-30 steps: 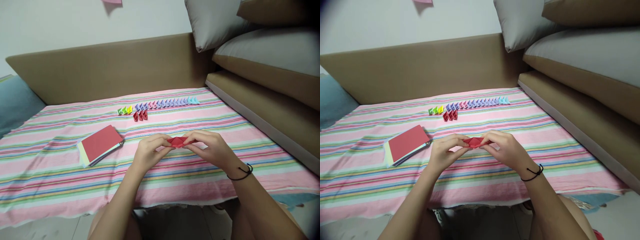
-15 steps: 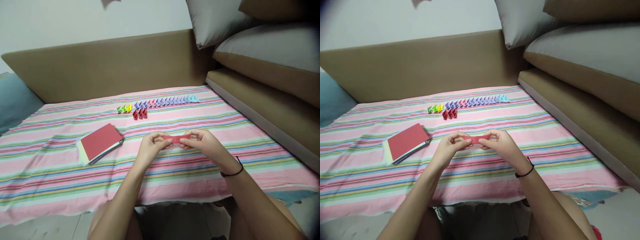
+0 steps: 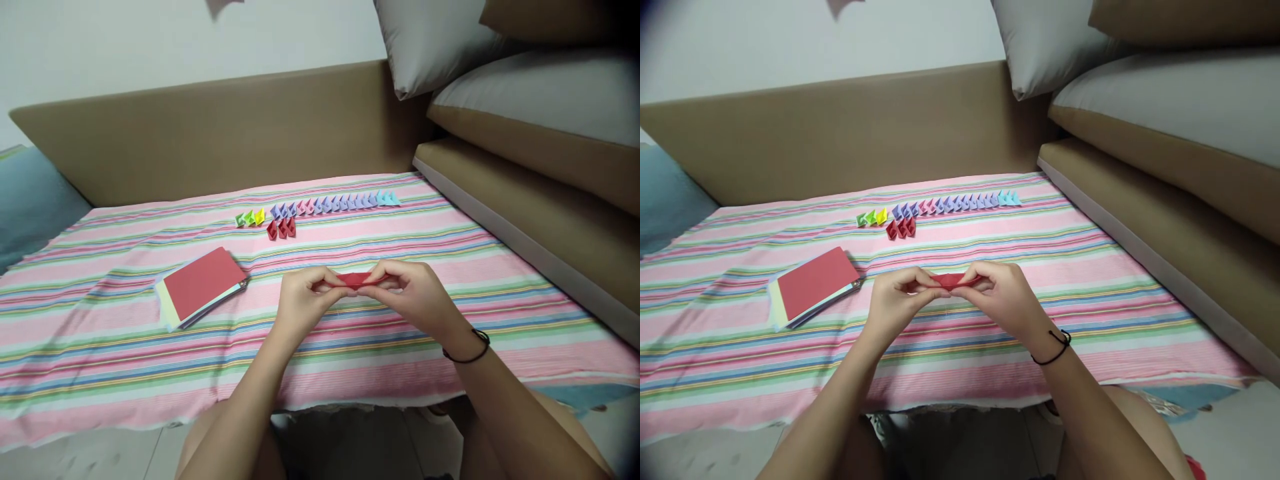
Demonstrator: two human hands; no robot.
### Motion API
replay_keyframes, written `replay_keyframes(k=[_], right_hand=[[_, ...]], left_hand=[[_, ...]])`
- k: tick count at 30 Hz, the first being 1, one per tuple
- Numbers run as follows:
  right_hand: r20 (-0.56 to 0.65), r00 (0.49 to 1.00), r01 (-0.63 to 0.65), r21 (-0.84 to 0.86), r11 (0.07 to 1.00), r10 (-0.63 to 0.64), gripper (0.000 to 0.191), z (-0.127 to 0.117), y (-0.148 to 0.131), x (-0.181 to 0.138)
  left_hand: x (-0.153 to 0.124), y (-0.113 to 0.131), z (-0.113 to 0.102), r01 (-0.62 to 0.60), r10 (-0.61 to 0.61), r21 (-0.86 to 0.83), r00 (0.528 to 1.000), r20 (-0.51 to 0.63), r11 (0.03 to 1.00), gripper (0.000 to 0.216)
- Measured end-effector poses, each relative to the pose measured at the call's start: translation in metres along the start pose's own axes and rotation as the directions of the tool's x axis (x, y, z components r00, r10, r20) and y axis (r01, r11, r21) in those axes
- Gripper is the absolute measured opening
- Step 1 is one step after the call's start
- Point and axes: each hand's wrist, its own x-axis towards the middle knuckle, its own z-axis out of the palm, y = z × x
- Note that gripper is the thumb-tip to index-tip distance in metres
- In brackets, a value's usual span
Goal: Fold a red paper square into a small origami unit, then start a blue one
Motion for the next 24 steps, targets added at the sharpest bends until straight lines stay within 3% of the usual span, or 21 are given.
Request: replay_keyframes(k=[7, 12, 15, 21, 24], right_hand=[[0.103, 0.974, -0.223, 0.257, 0.94, 0.203, 0.023, 0.0, 0.0, 0.0], [0.124, 0.965, -0.261, 0.35, 0.9, 0.232, 0.034, 0.002, 0.003, 0.003], [0.112, 0.963, -0.268, 0.393, 0.88, 0.244, 0.039, 0.005, 0.005, 0.003], [0.089, 0.962, -0.271, 0.314, 0.91, 0.256, 0.04, 0.011, 0.007, 0.003], [0.078, 0.961, -0.274, 0.378, 0.884, 0.264, 0.041, 0.012, 0.008, 0.005]], left_hand=[[0.001, 0.009, 0.003, 0.277, -0.274, -0.174, 0.961, 0.046, 0.945, 0.029], [0.004, 0.009, 0.002, 0.402, -0.38, -0.329, 0.916, 0.131, 0.855, 0.061], [0.005, 0.008, 0.003, 0.434, -0.408, -0.336, 0.901, 0.149, 0.836, 0.057], [0.005, 0.002, 0.004, 0.381, -0.32, -0.25, 0.913, 0.252, 0.89, 0.029], [0.005, -0.002, 0.004, 0.381, -0.345, -0.281, 0.923, 0.171, 0.881, 0.024]])
